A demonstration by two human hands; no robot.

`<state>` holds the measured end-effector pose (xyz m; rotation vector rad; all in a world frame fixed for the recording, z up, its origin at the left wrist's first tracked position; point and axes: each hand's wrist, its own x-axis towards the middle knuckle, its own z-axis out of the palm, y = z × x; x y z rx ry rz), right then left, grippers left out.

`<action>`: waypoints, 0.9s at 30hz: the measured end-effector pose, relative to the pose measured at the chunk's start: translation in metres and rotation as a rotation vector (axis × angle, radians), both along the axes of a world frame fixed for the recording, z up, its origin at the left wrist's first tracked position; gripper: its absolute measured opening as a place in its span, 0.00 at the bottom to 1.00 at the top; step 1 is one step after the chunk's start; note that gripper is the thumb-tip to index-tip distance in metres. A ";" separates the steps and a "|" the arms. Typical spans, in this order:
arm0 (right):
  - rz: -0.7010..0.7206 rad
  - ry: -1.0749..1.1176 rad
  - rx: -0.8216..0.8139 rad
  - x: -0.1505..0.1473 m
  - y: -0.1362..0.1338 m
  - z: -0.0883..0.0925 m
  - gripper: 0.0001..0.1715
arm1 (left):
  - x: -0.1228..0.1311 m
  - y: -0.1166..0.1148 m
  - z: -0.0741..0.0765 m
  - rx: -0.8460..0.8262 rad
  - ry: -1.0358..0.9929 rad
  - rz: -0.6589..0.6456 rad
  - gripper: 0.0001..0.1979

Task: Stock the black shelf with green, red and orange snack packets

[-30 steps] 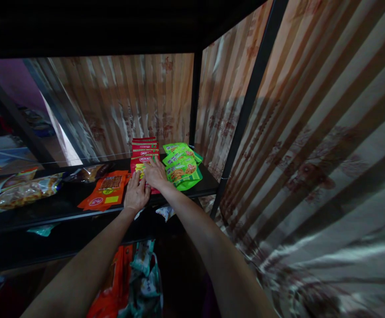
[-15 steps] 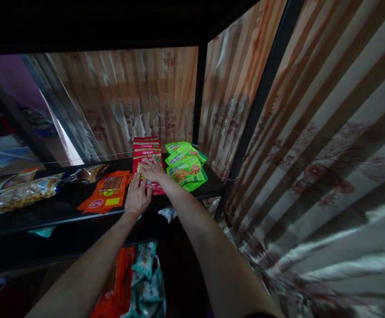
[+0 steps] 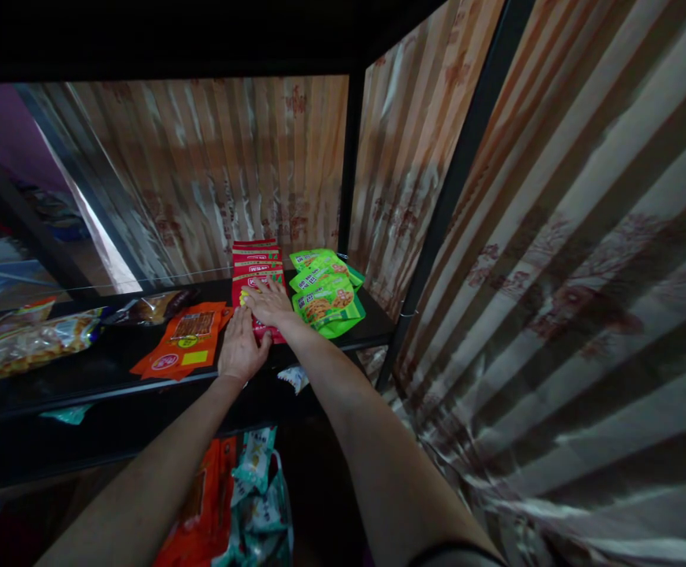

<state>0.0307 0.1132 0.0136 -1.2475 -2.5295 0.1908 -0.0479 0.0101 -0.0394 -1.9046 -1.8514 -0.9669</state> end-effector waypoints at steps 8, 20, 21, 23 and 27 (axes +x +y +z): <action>-0.020 -0.018 0.023 -0.002 0.001 -0.001 0.29 | 0.001 0.000 0.003 -0.054 -0.021 0.023 0.36; -0.049 -0.024 0.029 -0.002 -0.003 0.003 0.29 | 0.003 0.006 -0.001 -0.141 -0.056 0.046 0.35; -0.052 -0.027 0.022 -0.002 -0.003 0.003 0.29 | 0.002 0.006 -0.002 -0.141 -0.056 0.044 0.35; -0.053 -0.027 0.016 -0.002 -0.003 0.004 0.29 | 0.002 0.008 -0.003 -0.133 -0.055 0.037 0.35; -0.041 -0.008 0.022 -0.001 -0.002 0.004 0.29 | 0.001 0.010 -0.004 -0.133 -0.059 0.041 0.35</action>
